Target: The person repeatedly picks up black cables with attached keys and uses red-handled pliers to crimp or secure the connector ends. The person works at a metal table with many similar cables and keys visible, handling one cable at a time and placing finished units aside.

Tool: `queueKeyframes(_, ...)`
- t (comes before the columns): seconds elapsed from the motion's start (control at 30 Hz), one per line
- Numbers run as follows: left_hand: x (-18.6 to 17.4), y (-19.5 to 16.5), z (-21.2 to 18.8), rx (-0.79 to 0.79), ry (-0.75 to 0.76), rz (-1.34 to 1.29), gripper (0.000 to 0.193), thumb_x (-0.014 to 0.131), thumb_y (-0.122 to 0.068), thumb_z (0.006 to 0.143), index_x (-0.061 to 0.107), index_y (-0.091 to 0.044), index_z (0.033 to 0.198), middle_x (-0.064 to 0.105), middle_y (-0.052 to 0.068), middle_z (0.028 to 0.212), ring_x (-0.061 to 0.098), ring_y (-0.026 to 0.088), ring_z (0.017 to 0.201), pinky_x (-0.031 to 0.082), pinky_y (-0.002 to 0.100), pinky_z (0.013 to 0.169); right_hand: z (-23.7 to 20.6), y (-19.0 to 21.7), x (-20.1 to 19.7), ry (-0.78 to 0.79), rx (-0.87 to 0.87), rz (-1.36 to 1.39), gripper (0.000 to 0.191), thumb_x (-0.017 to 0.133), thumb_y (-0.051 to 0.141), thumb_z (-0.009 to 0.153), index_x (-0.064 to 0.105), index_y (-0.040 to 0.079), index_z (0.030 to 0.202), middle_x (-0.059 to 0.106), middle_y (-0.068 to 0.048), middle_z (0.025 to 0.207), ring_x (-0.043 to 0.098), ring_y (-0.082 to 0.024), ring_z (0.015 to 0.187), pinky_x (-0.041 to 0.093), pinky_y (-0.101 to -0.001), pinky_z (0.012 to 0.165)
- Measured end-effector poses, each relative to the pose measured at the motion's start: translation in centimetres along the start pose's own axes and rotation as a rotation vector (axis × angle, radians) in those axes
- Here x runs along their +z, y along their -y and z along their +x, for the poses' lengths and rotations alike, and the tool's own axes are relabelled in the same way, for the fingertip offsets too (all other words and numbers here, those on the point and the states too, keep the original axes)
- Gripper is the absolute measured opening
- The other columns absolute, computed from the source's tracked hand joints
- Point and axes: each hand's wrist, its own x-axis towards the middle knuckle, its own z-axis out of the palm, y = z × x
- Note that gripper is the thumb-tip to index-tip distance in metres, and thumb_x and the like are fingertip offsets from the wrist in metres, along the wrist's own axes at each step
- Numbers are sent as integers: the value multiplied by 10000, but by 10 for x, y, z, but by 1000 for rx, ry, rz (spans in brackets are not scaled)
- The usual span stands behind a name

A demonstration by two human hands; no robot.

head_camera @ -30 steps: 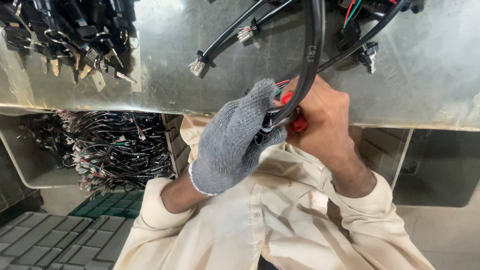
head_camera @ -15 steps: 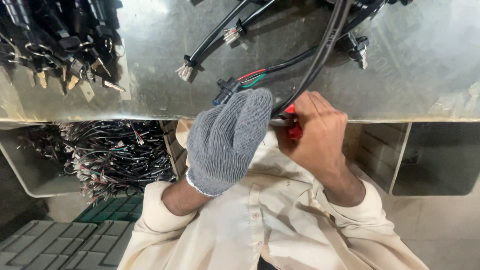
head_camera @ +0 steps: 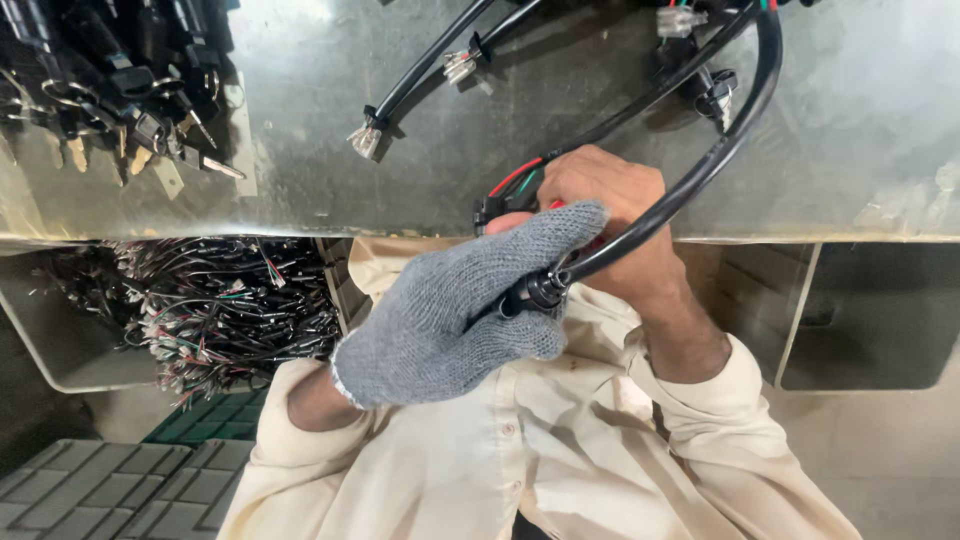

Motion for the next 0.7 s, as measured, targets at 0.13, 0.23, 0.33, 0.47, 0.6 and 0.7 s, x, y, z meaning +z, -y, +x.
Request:
queueKeyframes(0.13,9,2,0,41,-106,86,708,782,-231,929,458,-114,1548,704,104,1168,714,192,931,583,296,865,-1,-1,-11,40,88,-22,406,944,205,737,568,65,797,610,-89,770,638,-293,696,486,-395,626)
queueKeyframes(0.23,12,9,5,11,-233,307,697,772,-201,978,448,-94,1586,694,82,1077,691,195,879,571,305,823,-8,5,-13,48,123,-40,329,874,139,755,614,46,933,665,-108,909,673,-311,789,516,-401,696)
queueKeyframes(0.33,11,21,13,101,-352,688,747,800,-203,978,387,-50,1582,697,91,1103,665,262,939,526,379,812,-17,14,-5,40,269,-343,300,831,155,755,623,34,933,656,-130,867,656,-343,770,494,-439,670)
queueKeyframes(0.47,3,31,11,119,-439,227,729,777,-201,958,392,-49,1558,704,82,1163,663,243,887,526,375,754,-16,8,-15,-159,247,-620,375,872,327,869,633,60,980,629,-120,874,621,-346,771,475,-457,687)
queueKeyframes(0.6,-10,35,-3,69,-612,-581,630,766,-218,948,486,-35,1482,705,77,1181,648,211,750,518,343,618,-6,-22,-65,-205,483,-870,607,794,523,937,613,7,1201,585,-176,1181,556,-383,1125,449,-514,934)
queueKeyframes(0.7,-3,34,-11,235,-551,-1025,536,751,-221,1018,525,-41,1470,675,79,1010,612,174,726,501,298,593,-12,-20,-69,-143,397,-1125,818,739,546,935,541,-88,1413,455,-287,1438,362,-455,1397,291,-662,1019)
